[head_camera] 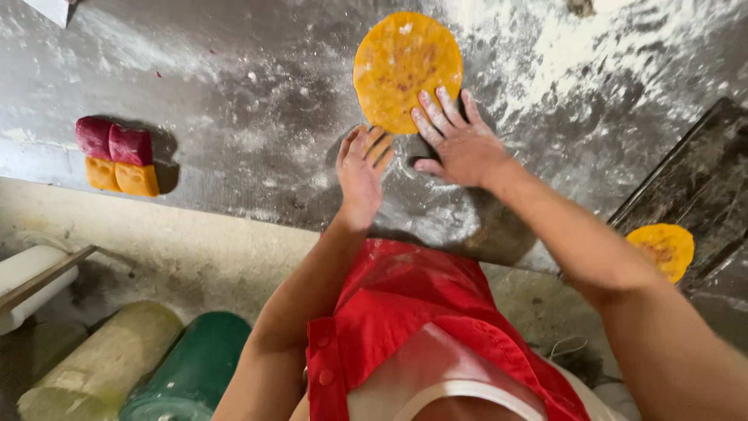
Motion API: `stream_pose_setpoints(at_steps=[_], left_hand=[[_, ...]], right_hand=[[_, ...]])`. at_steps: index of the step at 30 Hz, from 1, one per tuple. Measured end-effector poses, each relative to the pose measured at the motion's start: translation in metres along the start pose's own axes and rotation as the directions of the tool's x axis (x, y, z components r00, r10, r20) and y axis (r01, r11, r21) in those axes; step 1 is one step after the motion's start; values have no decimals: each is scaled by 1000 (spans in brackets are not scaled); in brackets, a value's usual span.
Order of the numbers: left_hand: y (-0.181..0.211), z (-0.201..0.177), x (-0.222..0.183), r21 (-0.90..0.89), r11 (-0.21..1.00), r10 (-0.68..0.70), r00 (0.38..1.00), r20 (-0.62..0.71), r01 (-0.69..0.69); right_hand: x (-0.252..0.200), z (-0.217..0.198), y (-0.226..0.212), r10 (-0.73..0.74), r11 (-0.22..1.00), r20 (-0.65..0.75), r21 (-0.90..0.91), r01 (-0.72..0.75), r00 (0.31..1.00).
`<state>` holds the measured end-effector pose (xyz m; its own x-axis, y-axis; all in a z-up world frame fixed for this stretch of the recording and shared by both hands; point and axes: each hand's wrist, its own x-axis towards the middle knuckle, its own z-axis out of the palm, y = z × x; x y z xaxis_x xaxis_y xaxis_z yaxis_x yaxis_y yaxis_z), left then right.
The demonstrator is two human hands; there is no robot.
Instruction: The person flattens pieces of orange dough, places smaller pieces of red dough inside, and rolls them into balls. They then flatten these balls into disks on a floured surface, add a savory filling to the centers, and place the prepared disks onto a metal tray.
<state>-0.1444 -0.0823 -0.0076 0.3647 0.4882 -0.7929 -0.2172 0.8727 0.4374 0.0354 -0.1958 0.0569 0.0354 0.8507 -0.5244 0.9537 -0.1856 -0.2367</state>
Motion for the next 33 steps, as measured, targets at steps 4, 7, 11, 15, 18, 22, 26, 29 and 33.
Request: stream_pose_setpoints(at_steps=[4, 7, 11, 15, 18, 22, 26, 29, 33], left_hand=[[31, -12, 16, 314, 934, 149, 984, 97, -172], [68, -8, 54, 599, 755, 236, 963, 131, -266], [97, 9, 101, 707, 435, 220, 827, 517, -557], [111, 37, 139, 728, 226, 73, 757, 649, -647], [122, 46, 144, 813, 276, 41, 851, 524, -513], [128, 46, 135, 858, 320, 32, 909, 415, -403], [123, 34, 132, 800, 453, -3, 897, 442, -393], [123, 25, 127, 787, 398, 82, 872, 482, -472], [143, 17, 119, 831, 300, 70, 879, 471, -469]], right_hand=[[23, 2, -28, -11, 996, -102, 87, 20, 995], [24, 2, -40, 95, 975, -8, 202, -91, 995], [40, 3, -58, 98, 983, -50, 161, -89, 994], [57, -3, -74, 168, 967, -59, 205, -153, 984], [63, -4, -80, 195, 955, -97, 246, -166, 976], [88, -9, -91, 241, 941, -137, 277, -196, 961], [103, -15, -84, 292, 915, -254, 355, -192, 922], [119, -19, -75, 354, 903, -145, 311, -297, 924], [132, -19, -66, 400, 866, -228, 412, -284, 888]])
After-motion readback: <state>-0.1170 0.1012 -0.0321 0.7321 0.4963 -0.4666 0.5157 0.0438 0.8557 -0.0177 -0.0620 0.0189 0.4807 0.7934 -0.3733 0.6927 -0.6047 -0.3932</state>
